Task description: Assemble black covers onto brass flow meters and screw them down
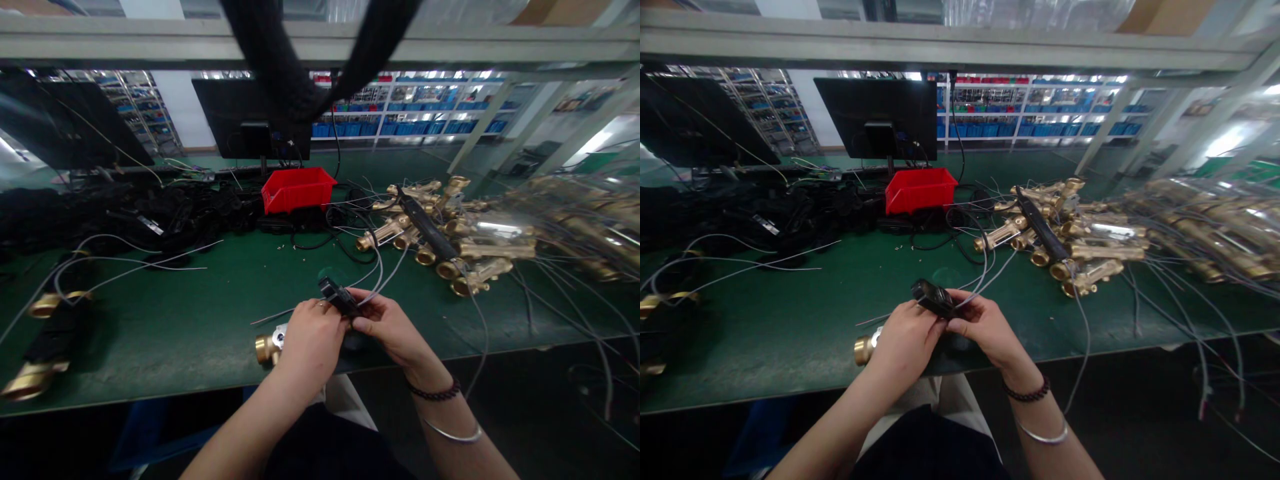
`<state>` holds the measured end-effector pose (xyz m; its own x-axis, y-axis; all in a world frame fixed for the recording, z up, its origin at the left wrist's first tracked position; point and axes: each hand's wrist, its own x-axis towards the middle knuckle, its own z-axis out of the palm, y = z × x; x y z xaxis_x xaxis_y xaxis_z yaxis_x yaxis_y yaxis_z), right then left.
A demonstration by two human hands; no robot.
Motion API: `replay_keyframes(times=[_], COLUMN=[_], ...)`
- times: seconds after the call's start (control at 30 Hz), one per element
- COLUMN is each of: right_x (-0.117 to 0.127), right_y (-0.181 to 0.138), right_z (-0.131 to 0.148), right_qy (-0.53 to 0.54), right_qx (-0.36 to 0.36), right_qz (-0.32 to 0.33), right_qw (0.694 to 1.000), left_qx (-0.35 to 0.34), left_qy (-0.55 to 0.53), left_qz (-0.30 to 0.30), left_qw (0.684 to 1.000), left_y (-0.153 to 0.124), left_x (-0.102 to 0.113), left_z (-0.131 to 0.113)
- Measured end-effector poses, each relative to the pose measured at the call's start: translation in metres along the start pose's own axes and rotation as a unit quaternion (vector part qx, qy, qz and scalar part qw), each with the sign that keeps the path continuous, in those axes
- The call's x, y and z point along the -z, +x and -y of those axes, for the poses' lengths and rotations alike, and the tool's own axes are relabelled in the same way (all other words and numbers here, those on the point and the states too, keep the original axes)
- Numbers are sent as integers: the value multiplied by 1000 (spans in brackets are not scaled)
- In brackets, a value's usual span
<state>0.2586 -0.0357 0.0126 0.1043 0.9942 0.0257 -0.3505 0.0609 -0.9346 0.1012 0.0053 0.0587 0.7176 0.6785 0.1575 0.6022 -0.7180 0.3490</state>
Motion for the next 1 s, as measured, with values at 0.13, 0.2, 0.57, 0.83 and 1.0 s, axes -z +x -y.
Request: replay_keyframes(times=[0.13,0.2,0.57,0.83,1.0], right_x=[2,-1,-14,-14,-15], right_y=[1,3,4,10,11], right_z=[-5,-6,-8,-15,-14], right_qy=[15,8,-196,-217,-250], right_qx=[-5,-5,30,27,36], right_qz=[-34,-27,65,63,54], right_qw=[999,1000,978,974,966], left_qx=[17,29,37,134,264], left_qy=[-26,-50,-89,-241,-325], left_qz=[-52,-81,-149,-133,-157], left_qw=[998,995,984,952,895], left_y=[-25,-33,-39,-53,-48], left_x=[7,8,-3,3,-5], left_z=[21,31,49,58,58])
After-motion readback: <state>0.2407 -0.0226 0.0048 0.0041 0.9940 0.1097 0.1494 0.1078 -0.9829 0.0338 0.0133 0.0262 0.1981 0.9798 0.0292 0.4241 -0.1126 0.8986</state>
